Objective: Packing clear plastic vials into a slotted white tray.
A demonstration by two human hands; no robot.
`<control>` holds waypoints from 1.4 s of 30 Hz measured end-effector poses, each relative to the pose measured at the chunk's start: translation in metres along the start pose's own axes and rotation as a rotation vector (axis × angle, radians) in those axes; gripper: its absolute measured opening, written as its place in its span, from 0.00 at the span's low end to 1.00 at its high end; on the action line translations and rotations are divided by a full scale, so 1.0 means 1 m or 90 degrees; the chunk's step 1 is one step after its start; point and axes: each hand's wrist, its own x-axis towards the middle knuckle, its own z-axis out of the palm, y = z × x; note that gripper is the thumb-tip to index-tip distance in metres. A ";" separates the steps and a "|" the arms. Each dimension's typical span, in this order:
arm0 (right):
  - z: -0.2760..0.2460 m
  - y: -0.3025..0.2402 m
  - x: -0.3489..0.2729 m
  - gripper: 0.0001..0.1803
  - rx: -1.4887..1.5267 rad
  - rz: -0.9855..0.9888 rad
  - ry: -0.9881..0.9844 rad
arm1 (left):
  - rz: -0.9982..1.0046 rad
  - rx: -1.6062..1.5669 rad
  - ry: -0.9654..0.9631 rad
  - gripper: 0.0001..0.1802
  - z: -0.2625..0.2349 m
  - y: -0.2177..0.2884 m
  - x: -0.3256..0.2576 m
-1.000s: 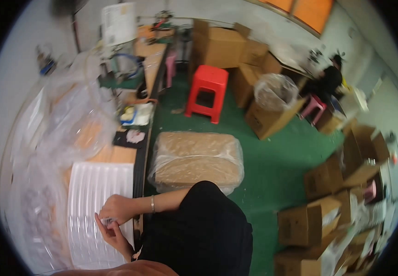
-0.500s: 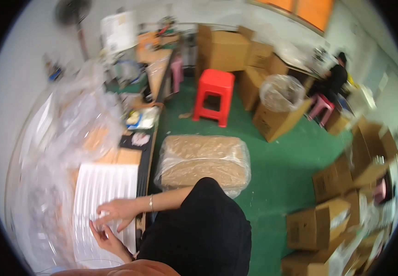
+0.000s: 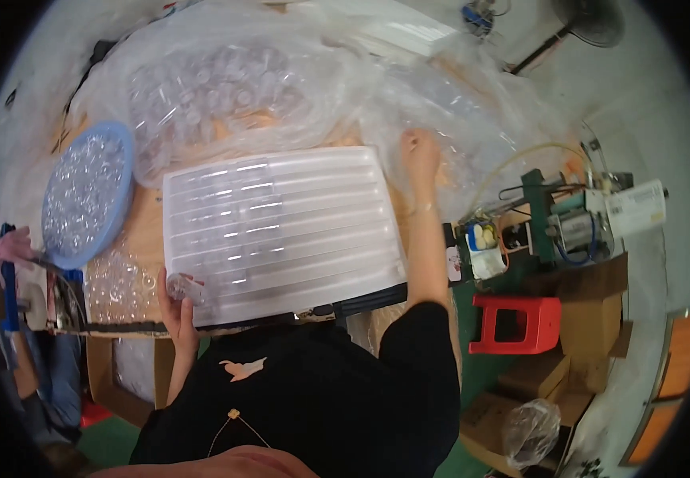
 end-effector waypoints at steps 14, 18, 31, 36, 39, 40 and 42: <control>0.069 0.089 0.047 0.25 -0.196 0.013 -0.168 | 0.006 -0.021 -0.090 0.36 0.046 0.009 0.043; 0.048 0.061 0.039 0.23 -0.408 0.014 -0.216 | 0.004 0.021 -0.089 0.35 0.048 -0.002 0.044; -0.025 -0.200 -0.093 0.28 0.545 -0.231 -0.559 | 0.008 0.114 -0.193 0.25 0.040 0.003 0.064; -0.029 -0.223 -0.091 0.24 0.539 -0.474 -0.560 | -0.271 -0.080 -0.313 0.23 0.024 0.021 0.066; -0.029 -0.226 -0.089 0.18 0.471 -0.671 -0.463 | -0.455 -0.282 -0.434 0.20 0.016 0.016 0.068; -0.028 -0.221 -0.090 0.17 0.408 -0.595 -0.597 | -0.399 -0.190 -0.394 0.21 0.023 0.017 0.064; -0.014 -0.211 -0.096 0.16 0.350 -0.498 -0.650 | -0.361 -0.065 -0.332 0.23 0.035 0.019 0.060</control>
